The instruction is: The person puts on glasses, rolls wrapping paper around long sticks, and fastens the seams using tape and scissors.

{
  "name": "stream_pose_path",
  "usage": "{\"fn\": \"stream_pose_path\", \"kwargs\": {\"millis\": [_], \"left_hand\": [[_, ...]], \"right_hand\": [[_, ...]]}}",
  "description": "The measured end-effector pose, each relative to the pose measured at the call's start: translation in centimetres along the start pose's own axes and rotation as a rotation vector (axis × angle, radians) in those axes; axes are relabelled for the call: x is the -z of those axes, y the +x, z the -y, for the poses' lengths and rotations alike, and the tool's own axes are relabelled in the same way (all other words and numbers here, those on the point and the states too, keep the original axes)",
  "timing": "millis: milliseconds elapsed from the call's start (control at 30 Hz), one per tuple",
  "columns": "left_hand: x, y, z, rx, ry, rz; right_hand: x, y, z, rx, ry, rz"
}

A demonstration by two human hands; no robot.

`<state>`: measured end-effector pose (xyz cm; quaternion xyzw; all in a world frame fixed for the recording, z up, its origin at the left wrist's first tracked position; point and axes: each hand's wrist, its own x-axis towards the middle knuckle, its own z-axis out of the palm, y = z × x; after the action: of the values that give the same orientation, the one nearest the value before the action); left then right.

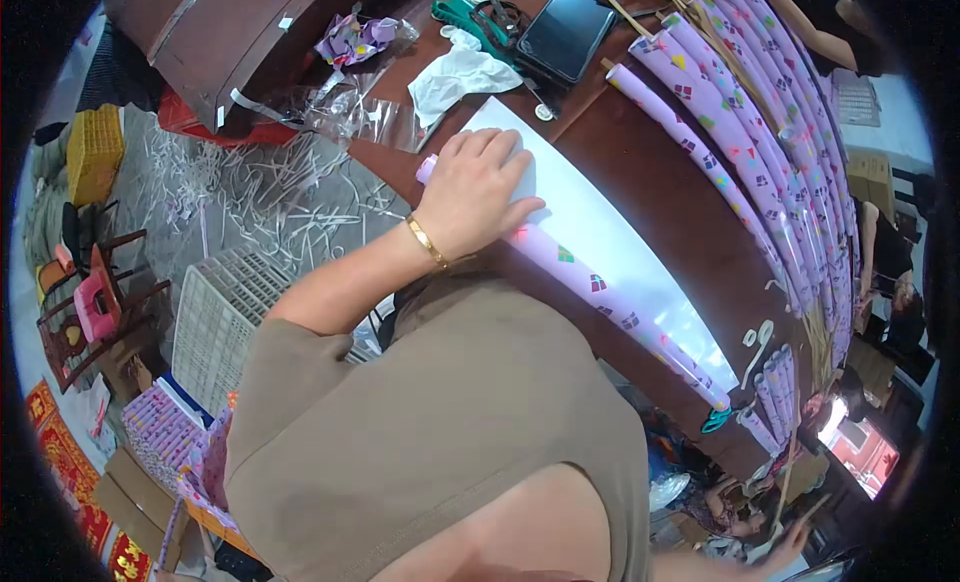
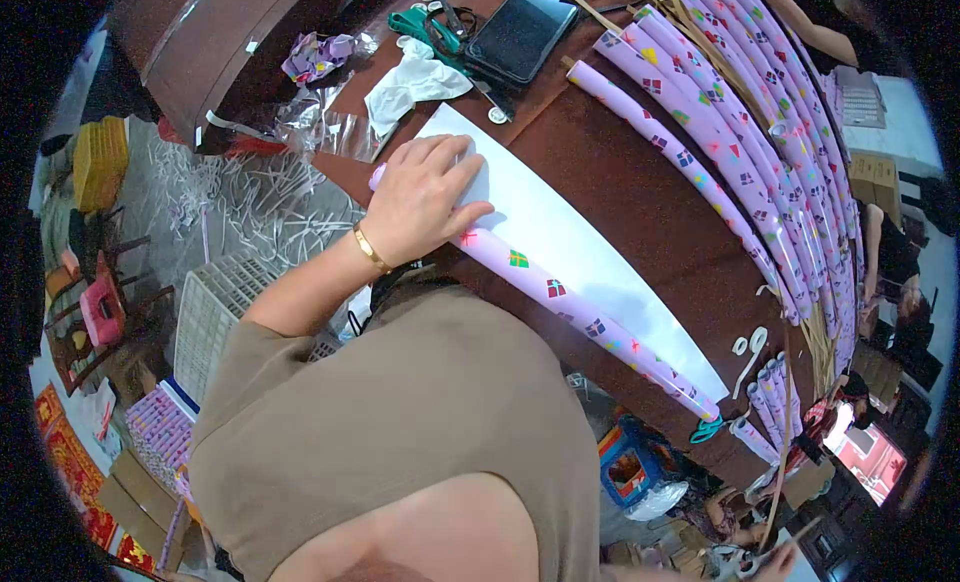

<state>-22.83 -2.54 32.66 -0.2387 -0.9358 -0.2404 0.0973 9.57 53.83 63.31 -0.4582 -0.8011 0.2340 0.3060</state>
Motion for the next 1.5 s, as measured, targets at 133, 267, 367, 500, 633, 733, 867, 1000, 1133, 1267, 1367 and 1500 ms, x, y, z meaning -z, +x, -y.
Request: {"fn": "stream_pose_path", "kwargs": {"millis": [133, 267, 367, 500, 633, 733, 867, 1000, 1133, 1267, 1367, 1500], "left_hand": [[0.3, 0.5, 0.5, -0.016, -0.028, 0.052], [0.3, 0.9, 1.8, -0.013, -0.073, 0.166], [0.7, 1.1, 2.1, -0.035, -0.081, 0.148], [0.6, 0.6, 2.4, -0.065, -0.077, 0.075], [0.4, 0.2, 2.7, -0.06, -0.113, 0.059], [-0.3, 0.0, 2.8, -0.024, -0.095, -0.049], [0.3, -0.1, 2.4, 0.02, -0.056, -0.018], [0.3, -0.2, 2.5, 0.027, -0.075, -0.024], [0.3, -0.1, 2.5, 0.027, -0.074, -0.037], [0.6, 0.1, 2.4, 0.066, -0.101, 0.04], [0.6, 0.2, 2.3, 0.084, -0.105, 0.037], [0.7, 0.2, 2.3, 0.092, -0.11, 0.051]], "right_hand": [[0.4, -5.4, 4.6, -0.151, -0.218, 0.213], [0.3, -9.1, 8.2, -0.301, -0.416, 0.417], [0.5, -10.8, 9.7, -0.409, -0.567, 0.571], [-11.3, -12.2, 8.5, -0.046, -0.314, 1.047], [-29.5, -17.7, 13.4, 0.208, -0.023, 1.42], [-39.3, -21.8, 16.5, 0.515, 0.06, 1.356], [-47.2, -26.3, 20.3, 0.446, 0.204, 1.318], [-50.5, -28.3, 21.7, 0.587, 0.133, 1.275], [-51.8, -28.5, 22.3, 0.636, 0.034, 1.3], [-52.3, -28.3, 22.9, 0.676, -0.044, 1.333], [-52.4, -28.3, 23.3, 0.717, -0.132, 1.329], [-52.1, -28.3, 23.6, 0.752, -0.145, 1.241]]}}
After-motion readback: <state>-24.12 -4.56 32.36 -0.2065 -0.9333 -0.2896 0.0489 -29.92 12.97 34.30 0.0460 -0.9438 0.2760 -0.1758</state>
